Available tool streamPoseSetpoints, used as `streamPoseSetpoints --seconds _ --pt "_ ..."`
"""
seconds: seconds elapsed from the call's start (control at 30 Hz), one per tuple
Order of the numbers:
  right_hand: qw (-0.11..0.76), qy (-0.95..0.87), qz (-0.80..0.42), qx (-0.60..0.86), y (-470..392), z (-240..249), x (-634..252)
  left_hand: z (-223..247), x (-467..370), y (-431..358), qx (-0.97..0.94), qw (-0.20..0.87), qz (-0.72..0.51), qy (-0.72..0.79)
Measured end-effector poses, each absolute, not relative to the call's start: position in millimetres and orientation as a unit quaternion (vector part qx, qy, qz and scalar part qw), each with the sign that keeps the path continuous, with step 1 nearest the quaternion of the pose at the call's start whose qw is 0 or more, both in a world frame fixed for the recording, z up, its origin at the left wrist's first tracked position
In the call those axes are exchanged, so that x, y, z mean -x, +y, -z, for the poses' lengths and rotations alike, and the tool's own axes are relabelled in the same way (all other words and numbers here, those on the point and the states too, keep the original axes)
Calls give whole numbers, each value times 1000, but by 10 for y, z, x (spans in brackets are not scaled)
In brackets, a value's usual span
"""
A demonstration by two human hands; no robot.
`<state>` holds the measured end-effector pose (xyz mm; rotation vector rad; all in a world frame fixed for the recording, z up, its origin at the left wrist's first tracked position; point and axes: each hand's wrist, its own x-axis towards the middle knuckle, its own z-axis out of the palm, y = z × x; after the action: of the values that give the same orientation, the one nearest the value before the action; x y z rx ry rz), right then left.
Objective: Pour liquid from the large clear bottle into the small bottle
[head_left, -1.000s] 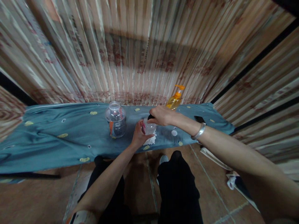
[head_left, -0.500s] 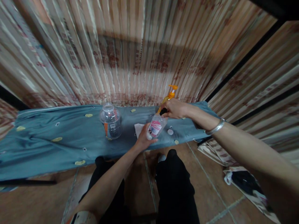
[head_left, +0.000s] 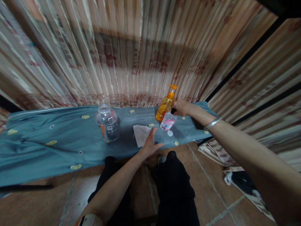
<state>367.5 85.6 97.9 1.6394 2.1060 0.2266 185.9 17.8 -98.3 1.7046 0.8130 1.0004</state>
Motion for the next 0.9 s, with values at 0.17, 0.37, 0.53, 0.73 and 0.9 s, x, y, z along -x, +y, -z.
streamPoseSetpoints --seconds 0.17,0.37,0.53,0.73,0.9 --pt "218 749 -88 -619 934 -914 -3751 999 -1966 206 -705 481 -410 320" --pt "209 748 -82 -625 980 -903 -3764 1032 -2244 305 -718 475 -420 286" --pt "208 752 -89 -620 995 -896 -3814 1099 -2441 372 -690 502 -429 295" --pt "205 761 -113 -605 976 -875 -3817 1118 -2558 425 -663 527 -436 304" --pt "187 756 -109 -618 943 -874 -3817 1115 -2574 440 -654 546 -424 308"
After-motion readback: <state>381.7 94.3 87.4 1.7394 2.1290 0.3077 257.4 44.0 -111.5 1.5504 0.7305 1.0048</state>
